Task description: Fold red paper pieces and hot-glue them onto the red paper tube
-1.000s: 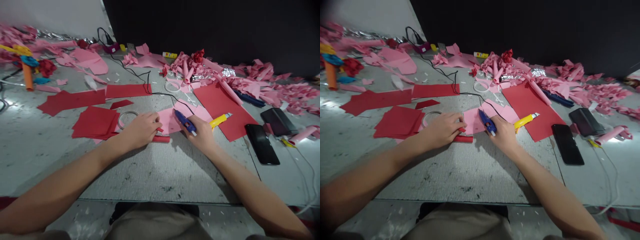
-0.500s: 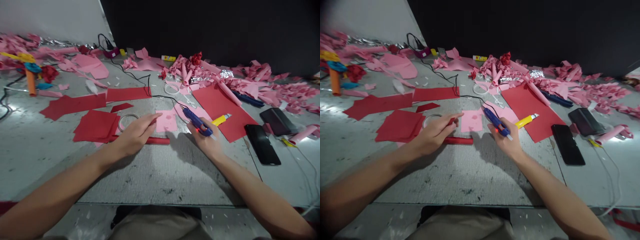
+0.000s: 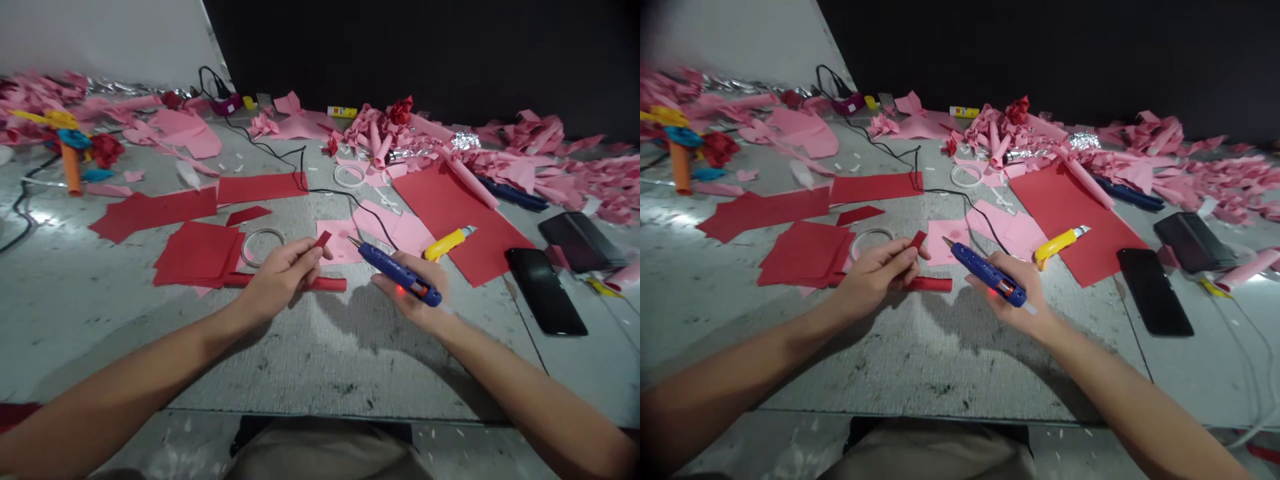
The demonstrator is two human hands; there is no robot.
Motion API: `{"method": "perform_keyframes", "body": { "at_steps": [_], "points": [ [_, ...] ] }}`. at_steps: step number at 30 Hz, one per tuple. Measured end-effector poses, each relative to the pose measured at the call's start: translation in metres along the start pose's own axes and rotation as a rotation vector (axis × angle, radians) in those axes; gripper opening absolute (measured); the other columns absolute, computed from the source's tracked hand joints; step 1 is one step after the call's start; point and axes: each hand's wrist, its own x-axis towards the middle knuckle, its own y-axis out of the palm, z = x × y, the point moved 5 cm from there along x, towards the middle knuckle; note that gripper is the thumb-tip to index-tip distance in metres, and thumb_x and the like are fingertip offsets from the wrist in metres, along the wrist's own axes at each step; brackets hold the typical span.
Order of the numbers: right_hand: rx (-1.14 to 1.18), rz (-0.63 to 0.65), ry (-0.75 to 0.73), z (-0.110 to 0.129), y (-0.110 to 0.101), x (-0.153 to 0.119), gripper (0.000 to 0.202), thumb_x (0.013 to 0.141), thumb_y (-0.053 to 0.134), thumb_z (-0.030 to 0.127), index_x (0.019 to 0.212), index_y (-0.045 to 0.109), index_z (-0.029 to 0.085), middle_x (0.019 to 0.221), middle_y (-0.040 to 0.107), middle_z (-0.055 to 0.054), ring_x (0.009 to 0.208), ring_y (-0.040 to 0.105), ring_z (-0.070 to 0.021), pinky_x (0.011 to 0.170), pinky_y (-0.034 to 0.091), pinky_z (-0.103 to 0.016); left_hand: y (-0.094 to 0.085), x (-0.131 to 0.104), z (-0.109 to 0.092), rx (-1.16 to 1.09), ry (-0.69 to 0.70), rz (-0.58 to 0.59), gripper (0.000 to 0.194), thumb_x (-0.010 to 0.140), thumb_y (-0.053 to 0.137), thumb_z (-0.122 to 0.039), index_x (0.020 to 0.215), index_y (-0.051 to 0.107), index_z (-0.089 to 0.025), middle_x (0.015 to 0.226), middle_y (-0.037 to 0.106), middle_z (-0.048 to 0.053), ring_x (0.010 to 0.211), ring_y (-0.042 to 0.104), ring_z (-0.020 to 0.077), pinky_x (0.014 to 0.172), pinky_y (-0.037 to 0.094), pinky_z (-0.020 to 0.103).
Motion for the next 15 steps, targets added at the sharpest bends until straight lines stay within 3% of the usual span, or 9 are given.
{"method": "perform_keyframes", "body": {
  "at_steps": [4, 8, 12, 15],
  "points": [
    [0.016, 0.029, -0.016, -0.001, 0.001, -0.002, 0.029, 0.097, 0.074, 0.035, 0.077, 0.056, 0.024, 0.068, 0.058, 0.003, 0.054, 0.049, -0.0125, 0.053, 0.041, -0.03, -0.003, 0.001, 0.0, 0.03, 0.01, -0.005, 0.033, 0.11, 0.053, -0.048, 0.102, 0.066, -0.02, 0.063, 0.048, -0.005, 0.053, 0.04, 0.0094, 0.049, 0.03, 0.023],
    [-0.01, 0.043, -0.036, -0.002, 0.001, -0.005, 0.031, 0.096, 0.076, 0.038, 0.077, 0.055, 0.025, 0.07, 0.06, 0.002, 0.055, 0.05, -0.0131, 0.053, 0.041, -0.031, 0.006, -0.002, 0.005, 0.036, -0.023, 0.039, 0.035, 0.11, 0.052, -0.051, 0.103, 0.066, -0.02, 0.063, 0.049, -0.006, 0.05, 0.039, 0.0079, 0.048, 0.031, 0.022],
    [-0.034, 0.06, -0.066, -0.001, 0.001, -0.005, 0.032, 0.096, 0.077, 0.036, 0.076, 0.055, 0.024, 0.066, 0.055, 0.004, 0.053, 0.047, -0.0121, 0.052, 0.038, -0.03, 0.012, -0.006, 0.009, 0.028, -0.068, 0.041, 0.038, 0.11, 0.053, -0.052, 0.092, 0.062, -0.02, 0.065, 0.053, -0.006, 0.047, 0.041, 0.0067, 0.045, 0.033, 0.021],
    [-0.09, 0.09, -0.093, -0.003, 0.003, -0.007, 0.031, 0.097, 0.076, 0.034, 0.077, 0.054, 0.024, 0.064, 0.05, 0.005, 0.051, 0.044, -0.011, 0.051, 0.036, -0.029, 0.013, -0.006, 0.011, 0.022, -0.066, 0.044, 0.033, 0.11, 0.053, -0.05, 0.101, 0.067, -0.021, 0.065, 0.052, -0.006, 0.048, 0.041, 0.0069, 0.046, 0.034, 0.02]
  ]
}}
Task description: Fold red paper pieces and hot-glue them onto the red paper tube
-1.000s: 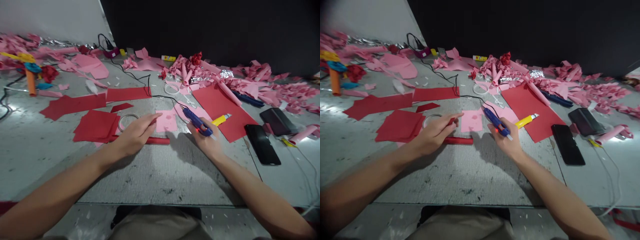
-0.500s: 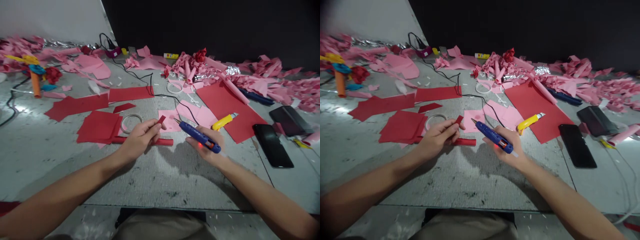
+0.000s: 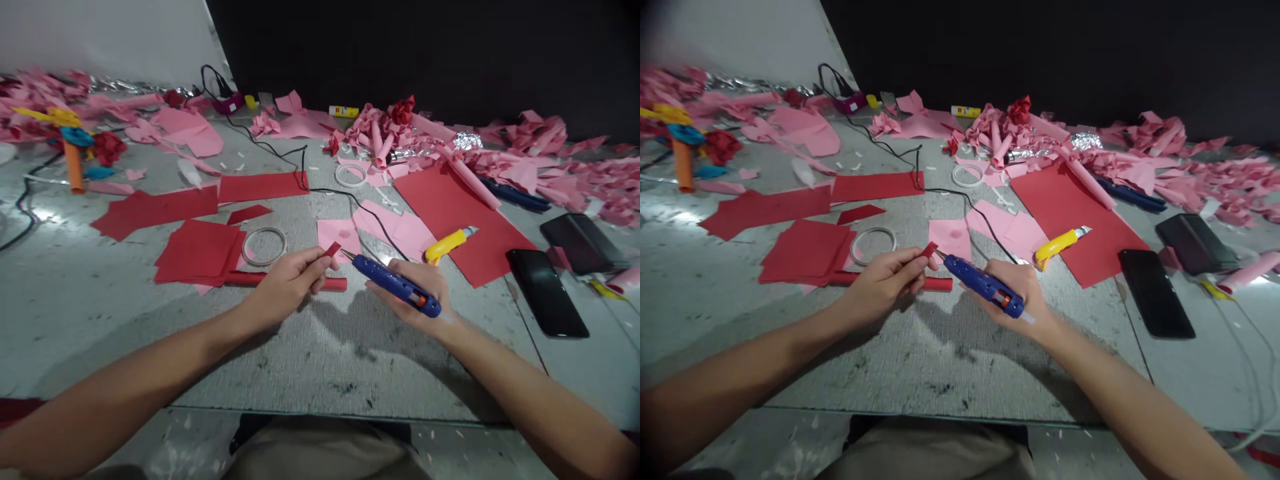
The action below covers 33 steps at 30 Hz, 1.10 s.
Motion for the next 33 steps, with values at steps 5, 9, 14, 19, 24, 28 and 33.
{"method": "perform_keyframes", "body": {
  "at_steps": [5, 9, 14, 19, 24, 28, 33],
  "points": [
    [-0.056, 0.041, -0.002, -0.0048, 0.0022, -0.0041, 0.029, 0.096, 0.074, 0.034, 0.077, 0.053, 0.024, 0.063, 0.051, 0.005, 0.05, 0.046, -0.011, 0.051, 0.035, -0.029, 0.0019, 0.0002, 0.0004, -0.042, 0.001, 0.021, 0.03, 0.109, 0.055, -0.047, 0.113, 0.071, -0.022, 0.066, 0.049, -0.006, 0.05, 0.039, 0.0073, 0.045, 0.03, 0.02],
    [-0.082, 0.054, 0.025, -0.0049, 0.0026, -0.0041, 0.034, 0.096, 0.071, 0.036, 0.073, 0.049, 0.024, 0.059, 0.046, 0.006, 0.048, 0.042, -0.01, 0.049, 0.033, -0.027, 0.0039, -0.0012, -0.0034, -0.054, 0.001, 0.033, 0.029, 0.108, 0.056, -0.045, 0.113, 0.071, -0.021, 0.068, 0.049, -0.006, 0.05, 0.037, 0.0071, 0.046, 0.028, 0.02],
    [-0.1, 0.045, 0.032, -0.0032, 0.0029, -0.0024, 0.037, 0.095, 0.068, 0.034, 0.068, 0.045, 0.024, 0.054, 0.043, 0.007, 0.045, 0.04, -0.009, 0.047, 0.031, -0.026, 0.004, -0.0009, -0.0045, -0.063, 0.001, 0.031, 0.029, 0.108, 0.056, -0.045, 0.111, 0.071, -0.02, 0.068, 0.049, -0.005, 0.052, 0.037, 0.0078, 0.047, 0.028, 0.021],
    [-0.125, 0.037, 0.056, -0.0028, 0.0032, -0.0016, 0.038, 0.093, 0.068, 0.033, 0.064, 0.044, 0.024, 0.051, 0.044, 0.006, 0.043, 0.04, -0.0094, 0.046, 0.031, -0.026, 0.0035, 0.0001, -0.0037, -0.054, 0.017, 0.033, 0.028, 0.108, 0.057, -0.045, 0.113, 0.072, -0.022, 0.069, 0.047, -0.006, 0.052, 0.036, 0.0078, 0.047, 0.026, 0.022],
    [-0.134, 0.02, 0.037, -0.0043, 0.0034, -0.0028, 0.037, 0.093, 0.07, 0.032, 0.065, 0.046, 0.024, 0.05, 0.046, 0.006, 0.042, 0.042, -0.0095, 0.046, 0.031, -0.026, 0.0044, -0.0007, -0.0047, -0.048, 0.017, 0.042, 0.029, 0.108, 0.056, -0.045, 0.116, 0.072, -0.022, 0.068, 0.046, -0.006, 0.053, 0.036, 0.0086, 0.049, 0.027, 0.023],
    [-0.155, -0.006, 0.018, -0.008, 0.0036, -0.0044, 0.037, 0.094, 0.069, 0.034, 0.066, 0.046, 0.024, 0.052, 0.047, 0.005, 0.044, 0.043, -0.0111, 0.048, 0.032, -0.028, 0.0047, -0.0014, -0.0059, -0.039, 0.02, 0.04, 0.03, 0.108, 0.055, -0.046, 0.119, 0.072, -0.023, 0.067, 0.045, -0.006, 0.053, 0.036, 0.0095, 0.05, 0.028, 0.024],
    [-0.165, -0.003, 0.03, -0.0108, 0.0042, -0.0057, 0.036, 0.095, 0.067, 0.035, 0.067, 0.046, 0.025, 0.052, 0.047, 0.006, 0.045, 0.043, -0.0114, 0.049, 0.031, -0.028, 0.0042, -0.001, -0.006, -0.019, 0.037, 0.04, 0.03, 0.108, 0.055, -0.046, 0.12, 0.072, -0.023, 0.068, 0.046, -0.005, 0.055, 0.037, 0.0102, 0.052, 0.029, 0.024]
  ]
}}
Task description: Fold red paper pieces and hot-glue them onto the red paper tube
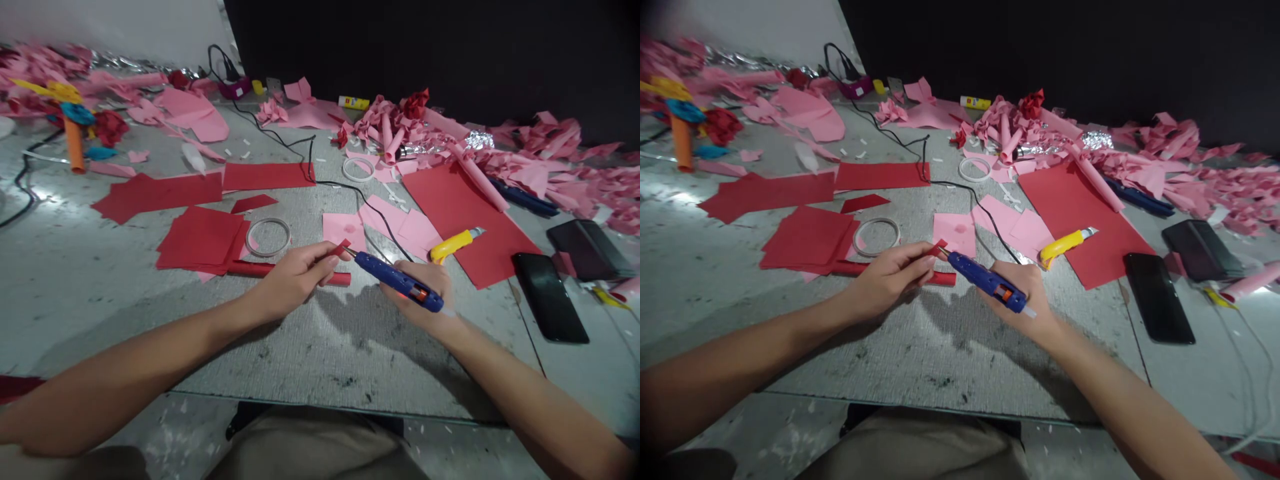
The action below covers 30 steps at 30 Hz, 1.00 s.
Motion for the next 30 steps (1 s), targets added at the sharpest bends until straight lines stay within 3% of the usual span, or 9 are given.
{"method": "perform_keyframes", "body": {
  "at_steps": [13, 20, 24, 30],
  "points": [
    [0.04, -0.003, 0.045, 0.003, -0.003, 0.003, 0.039, 0.092, 0.068, 0.032, 0.064, 0.043, 0.025, 0.051, 0.044, 0.007, 0.043, 0.038, -0.01, 0.046, 0.03, -0.027, -0.001, 0.0, 0.003, -0.007, 0.018, -0.015, 0.026, 0.109, 0.057, -0.044, 0.123, 0.072, -0.028, 0.071, 0.047, -0.006, 0.057, 0.039, 0.0089, 0.055, 0.033, 0.023],
    [0.039, -0.003, 0.048, 0.004, -0.005, 0.005, 0.039, 0.092, 0.067, 0.031, 0.063, 0.043, 0.023, 0.052, 0.042, 0.007, 0.045, 0.037, -0.0088, 0.047, 0.03, -0.025, -0.001, 0.0, 0.001, 0.064, 0.029, -0.032, 0.032, 0.108, 0.055, -0.045, 0.124, 0.072, -0.024, 0.069, 0.048, -0.005, 0.059, 0.04, 0.0112, 0.057, 0.034, 0.025],
    [0.065, 0.009, 0.046, 0.003, -0.003, 0.004, 0.041, 0.093, 0.067, 0.036, 0.063, 0.043, 0.023, 0.052, 0.04, 0.009, 0.045, 0.035, -0.0081, 0.046, 0.029, -0.024, -0.003, 0.0, -0.006, 0.18, 0.079, -0.047, 0.032, 0.109, 0.053, -0.042, 0.122, 0.073, -0.021, 0.076, 0.056, -0.003, 0.068, 0.048, 0.0129, 0.069, 0.042, 0.027],
    [0.076, 0.014, 0.082, -0.004, 0.0, 0.002, 0.04, 0.092, 0.071, 0.03, 0.064, 0.042, 0.023, 0.053, 0.04, 0.008, 0.046, 0.037, -0.0089, 0.048, 0.029, -0.025, -0.004, 0.0, -0.011, 0.336, 0.172, -0.048, 0.033, 0.11, 0.049, -0.036, 0.123, 0.074, -0.02, 0.098, 0.073, 0.003, 0.087, 0.063, 0.0174, 0.087, 0.049, 0.032]
  ]
}}
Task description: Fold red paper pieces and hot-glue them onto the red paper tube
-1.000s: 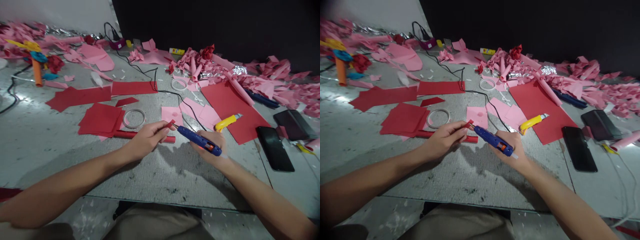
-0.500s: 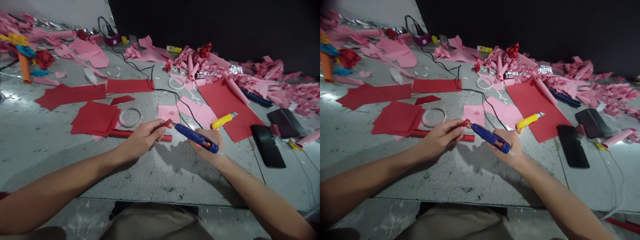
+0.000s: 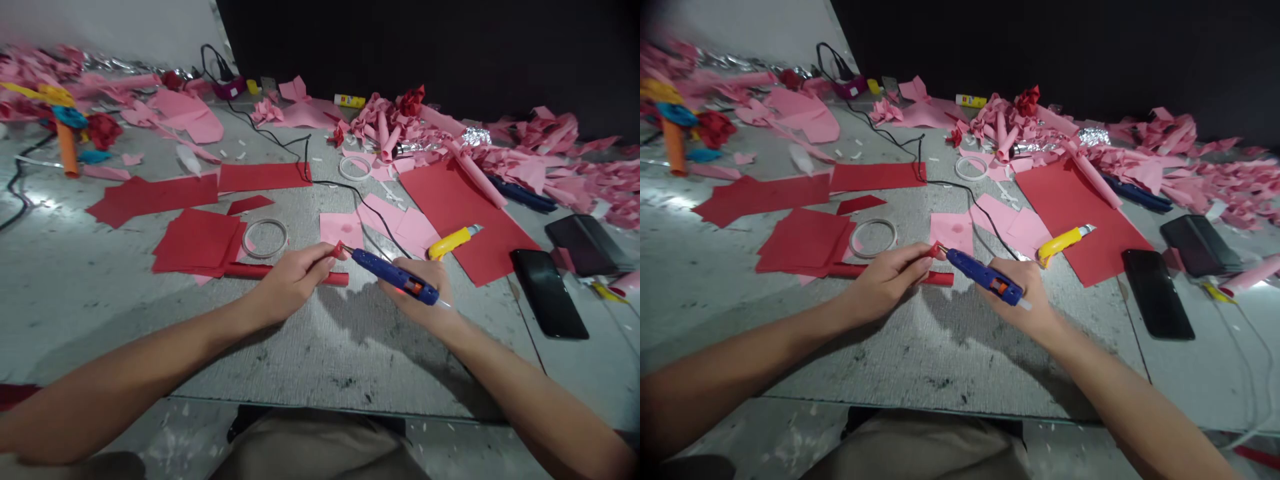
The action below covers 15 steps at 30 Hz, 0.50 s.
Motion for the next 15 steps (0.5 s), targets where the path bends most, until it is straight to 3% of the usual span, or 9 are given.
{"method": "perform_keyframes", "body": {
  "at_steps": [3, 6, 11, 15],
  "points": [
    [0.001, -0.063, 0.048, -0.005, -0.005, 0.004, 0.042, 0.09, 0.073, 0.027, 0.064, 0.04, 0.023, 0.053, 0.038, 0.008, 0.047, 0.035, -0.0092, 0.049, 0.026, -0.027, 0.001, -0.001, 0.001, -0.009, 0.008, 0.015, 0.032, 0.11, 0.049, -0.037, 0.123, 0.074, -0.02, 0.107, 0.076, 0.005, 0.096, 0.066, 0.0191, 0.09, 0.049, 0.033],
    [0.007, -0.108, 0.066, -0.01, -0.012, 0.01, 0.036, 0.091, 0.071, 0.027, 0.069, 0.044, 0.023, 0.058, 0.044, 0.006, 0.051, 0.039, -0.0105, 0.052, 0.029, -0.027, 0.0, -0.001, 0.004, -0.047, -0.018, -0.001, 0.032, 0.11, 0.051, -0.04, 0.121, 0.075, -0.021, 0.099, 0.073, 0.004, 0.086, 0.063, 0.0167, 0.08, 0.049, 0.031],
    [-0.133, 0.161, -0.068, -0.019, 0.003, 0.024, 0.007, 0.087, 0.066, 0.019, 0.093, 0.062, 0.021, 0.085, 0.065, -0.004, 0.072, 0.062, -0.0196, 0.064, 0.042, -0.03, 0.003, -0.002, 0.014, -0.318, -0.159, 0.042, 0.031, 0.107, 0.056, -0.046, 0.115, 0.072, -0.021, 0.069, 0.052, -0.004, 0.056, 0.041, 0.0099, 0.052, 0.03, 0.024],
    [-0.173, 0.217, -0.088, -0.034, 0.014, 0.038, 0.024, 0.087, 0.068, 0.02, 0.111, 0.071, 0.017, 0.103, 0.071, -0.012, 0.092, 0.071, -0.0288, 0.079, 0.054, -0.038, 0.006, -0.002, 0.017, -0.505, -0.147, 0.056, 0.037, 0.107, 0.053, -0.049, 0.106, 0.071, -0.017, 0.07, 0.058, -0.002, 0.054, 0.036, 0.0081, 0.051, 0.026, 0.023]
  ]
}}
